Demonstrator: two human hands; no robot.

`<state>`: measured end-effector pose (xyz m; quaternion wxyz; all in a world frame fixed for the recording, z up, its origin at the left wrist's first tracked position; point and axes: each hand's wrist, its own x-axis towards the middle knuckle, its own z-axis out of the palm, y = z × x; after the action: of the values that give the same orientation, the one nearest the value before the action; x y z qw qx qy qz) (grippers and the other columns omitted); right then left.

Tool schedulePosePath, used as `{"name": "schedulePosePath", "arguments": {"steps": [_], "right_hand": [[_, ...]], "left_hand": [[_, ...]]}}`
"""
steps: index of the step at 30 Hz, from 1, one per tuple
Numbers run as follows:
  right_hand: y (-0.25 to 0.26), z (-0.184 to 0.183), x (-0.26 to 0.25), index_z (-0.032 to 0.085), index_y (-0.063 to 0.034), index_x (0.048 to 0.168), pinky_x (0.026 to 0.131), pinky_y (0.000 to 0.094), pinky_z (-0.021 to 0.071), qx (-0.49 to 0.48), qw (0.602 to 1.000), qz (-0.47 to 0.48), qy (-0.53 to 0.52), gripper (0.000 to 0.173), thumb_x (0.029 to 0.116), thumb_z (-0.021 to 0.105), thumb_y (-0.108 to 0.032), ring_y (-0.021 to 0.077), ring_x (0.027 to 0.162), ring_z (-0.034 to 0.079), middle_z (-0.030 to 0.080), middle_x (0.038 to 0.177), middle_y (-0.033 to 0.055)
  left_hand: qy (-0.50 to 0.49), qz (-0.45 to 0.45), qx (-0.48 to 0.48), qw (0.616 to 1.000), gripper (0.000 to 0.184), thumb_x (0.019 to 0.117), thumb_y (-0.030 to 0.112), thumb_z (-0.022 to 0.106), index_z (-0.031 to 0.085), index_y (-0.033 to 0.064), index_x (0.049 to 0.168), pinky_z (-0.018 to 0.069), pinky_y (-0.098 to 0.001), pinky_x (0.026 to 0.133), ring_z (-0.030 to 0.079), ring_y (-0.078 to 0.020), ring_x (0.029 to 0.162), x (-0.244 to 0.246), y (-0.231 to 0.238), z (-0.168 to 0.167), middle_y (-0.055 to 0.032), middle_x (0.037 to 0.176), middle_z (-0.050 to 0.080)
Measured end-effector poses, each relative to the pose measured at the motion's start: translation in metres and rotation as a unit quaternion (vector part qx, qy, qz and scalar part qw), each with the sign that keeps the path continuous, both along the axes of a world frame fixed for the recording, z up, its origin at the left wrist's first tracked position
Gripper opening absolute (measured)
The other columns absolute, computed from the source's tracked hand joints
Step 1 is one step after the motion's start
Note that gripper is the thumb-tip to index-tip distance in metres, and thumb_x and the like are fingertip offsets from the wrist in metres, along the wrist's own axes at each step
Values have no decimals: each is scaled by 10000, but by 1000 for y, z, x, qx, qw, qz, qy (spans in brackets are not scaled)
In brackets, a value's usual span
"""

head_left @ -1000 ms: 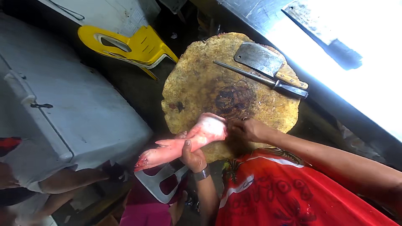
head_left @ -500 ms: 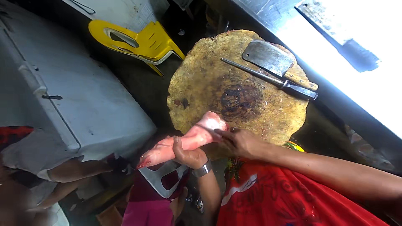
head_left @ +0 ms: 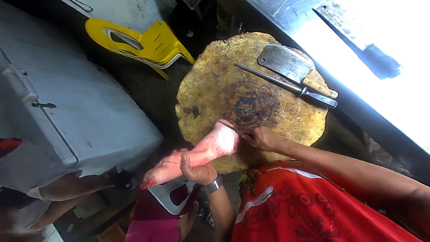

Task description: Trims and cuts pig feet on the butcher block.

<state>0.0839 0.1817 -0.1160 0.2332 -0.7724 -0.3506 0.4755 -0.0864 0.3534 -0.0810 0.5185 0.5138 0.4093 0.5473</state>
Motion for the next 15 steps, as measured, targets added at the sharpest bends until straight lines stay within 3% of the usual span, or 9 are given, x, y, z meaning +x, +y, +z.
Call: {"name": "schedulePosePath", "arguments": {"steps": [3,5,8,11,15], "right_hand": [[0,18,-4,617,-260,1400,858,574,565,26,999,20,-10,413,1085,427,-448,307,964,713,733,1034,113],[0,26,-11,525,-335,1507,867,556,554,53,996,66,-3,447,1091,402,-442,301,978,695,713,1068,116],[-1,-6,-4,560,-278,1485,906,601,540,50,998,48,-7,441,1094,417,-426,360,1023,708,737,1095,161],[5,-30,6,568,-295,1482,897,596,546,34,999,23,-20,444,1089,429,-448,347,1012,716,746,1096,143],[19,-43,16,568,-285,1481,953,615,532,16,1000,8,-23,436,1088,436,-420,345,1098,704,735,1186,135]], "left_hand": [[2,9,3,1000,275,992,176,480,541,61,1234,523,-340,944,620,-133,1021,-5,0,-1,-35,1108,623],[-5,9,5,1000,268,989,175,477,548,58,1220,527,-350,934,623,-144,1022,-10,5,-5,-43,1112,627],[-14,4,-9,1000,272,998,204,469,546,77,1226,540,-343,913,630,-128,973,-15,15,-9,-22,1068,628],[-23,6,-23,999,277,1004,220,459,543,87,1233,564,-361,869,640,-142,909,-25,33,-20,-31,1029,623],[3,32,-29,999,261,1037,195,394,542,70,1212,563,-344,840,633,-124,881,-26,45,-24,-26,988,618]]}}
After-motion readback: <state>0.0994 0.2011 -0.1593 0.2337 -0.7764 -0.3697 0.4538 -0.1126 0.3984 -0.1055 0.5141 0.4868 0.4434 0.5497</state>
